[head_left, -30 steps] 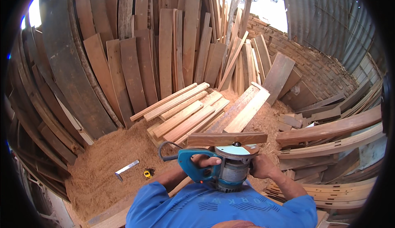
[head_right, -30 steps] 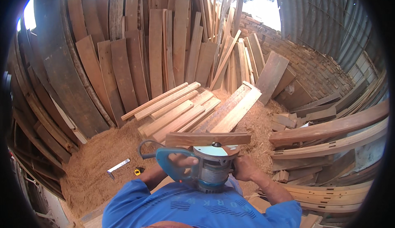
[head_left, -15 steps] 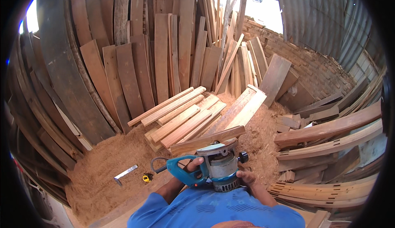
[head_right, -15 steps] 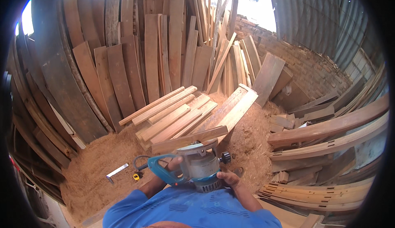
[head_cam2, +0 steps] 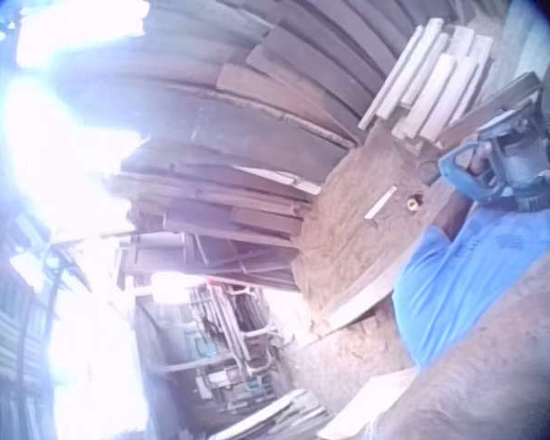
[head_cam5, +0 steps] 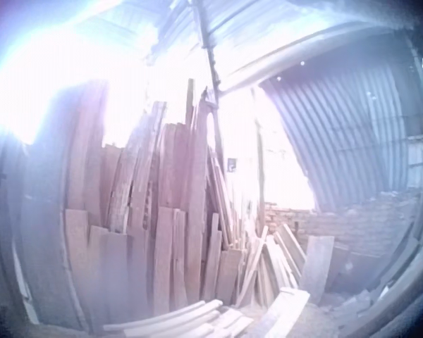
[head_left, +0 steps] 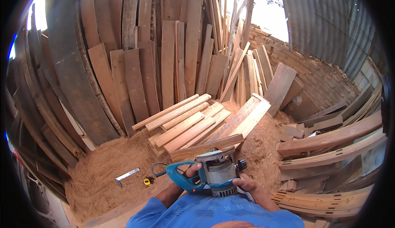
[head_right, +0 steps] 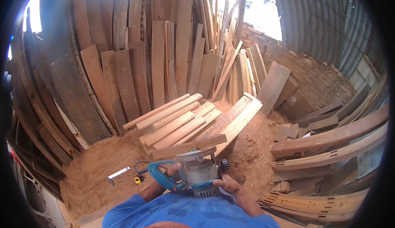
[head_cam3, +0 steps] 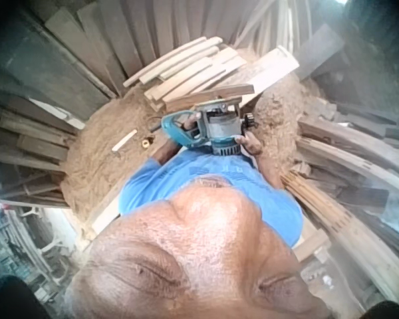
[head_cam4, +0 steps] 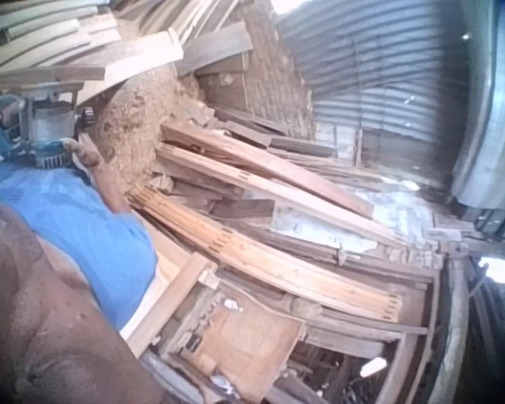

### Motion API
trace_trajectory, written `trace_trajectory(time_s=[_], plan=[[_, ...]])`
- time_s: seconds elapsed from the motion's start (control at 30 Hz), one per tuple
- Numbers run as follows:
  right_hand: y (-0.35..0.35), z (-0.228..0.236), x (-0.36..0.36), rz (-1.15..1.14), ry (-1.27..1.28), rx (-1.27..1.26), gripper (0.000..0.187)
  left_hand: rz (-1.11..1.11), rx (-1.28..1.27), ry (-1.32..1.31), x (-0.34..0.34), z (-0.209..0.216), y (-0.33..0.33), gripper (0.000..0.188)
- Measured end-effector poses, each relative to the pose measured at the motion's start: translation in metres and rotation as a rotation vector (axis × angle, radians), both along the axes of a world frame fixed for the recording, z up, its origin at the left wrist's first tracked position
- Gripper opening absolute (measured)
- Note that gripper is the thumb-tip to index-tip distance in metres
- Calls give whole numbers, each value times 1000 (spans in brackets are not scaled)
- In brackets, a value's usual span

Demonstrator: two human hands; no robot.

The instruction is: The person selects a wooden plank and places it on a workbench. They then use a handheld electric router to smooth the surface of the plank, moving the tool along the length of the wood while standing barefoot on the bench.

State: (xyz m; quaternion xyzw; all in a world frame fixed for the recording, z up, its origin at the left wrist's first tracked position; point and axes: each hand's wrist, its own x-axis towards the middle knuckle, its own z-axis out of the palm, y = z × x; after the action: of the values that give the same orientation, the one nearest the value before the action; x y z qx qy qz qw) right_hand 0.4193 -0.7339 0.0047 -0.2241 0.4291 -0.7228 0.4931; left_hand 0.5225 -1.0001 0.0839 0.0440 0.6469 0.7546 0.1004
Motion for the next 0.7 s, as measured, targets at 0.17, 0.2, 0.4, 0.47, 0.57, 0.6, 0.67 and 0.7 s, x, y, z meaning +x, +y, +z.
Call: trace_trajectory(time_s=[0.17,0.2,0.4,0.47,0.57,0.6,0.67,0.7], plan=[[5,-28,0,-4,-105,-18,92,-14,16,-6,-6,0,2,74],[8,-44,-1,22,-180,-41,90,-17,14,-6,-6,1,2,74],[21,-71,-1,-19,-256,3,94,-30,30,-13,-10,-2,5,74],[20,-78,4,-4,-281,-13,99,-33,29,-17,-10,-3,6,74],[19,-88,5,52,-323,-44,107,-36,32,-19,-10,-2,5,75],[20,-91,4,77,-337,-55,109,-37,31,-19,-10,-2,5,75],[22,-97,4,42,-310,32,109,-40,37,-20,-12,-2,7,75],[23,-98,3,41,-303,49,108,-41,37,-20,-12,-3,6,75]])
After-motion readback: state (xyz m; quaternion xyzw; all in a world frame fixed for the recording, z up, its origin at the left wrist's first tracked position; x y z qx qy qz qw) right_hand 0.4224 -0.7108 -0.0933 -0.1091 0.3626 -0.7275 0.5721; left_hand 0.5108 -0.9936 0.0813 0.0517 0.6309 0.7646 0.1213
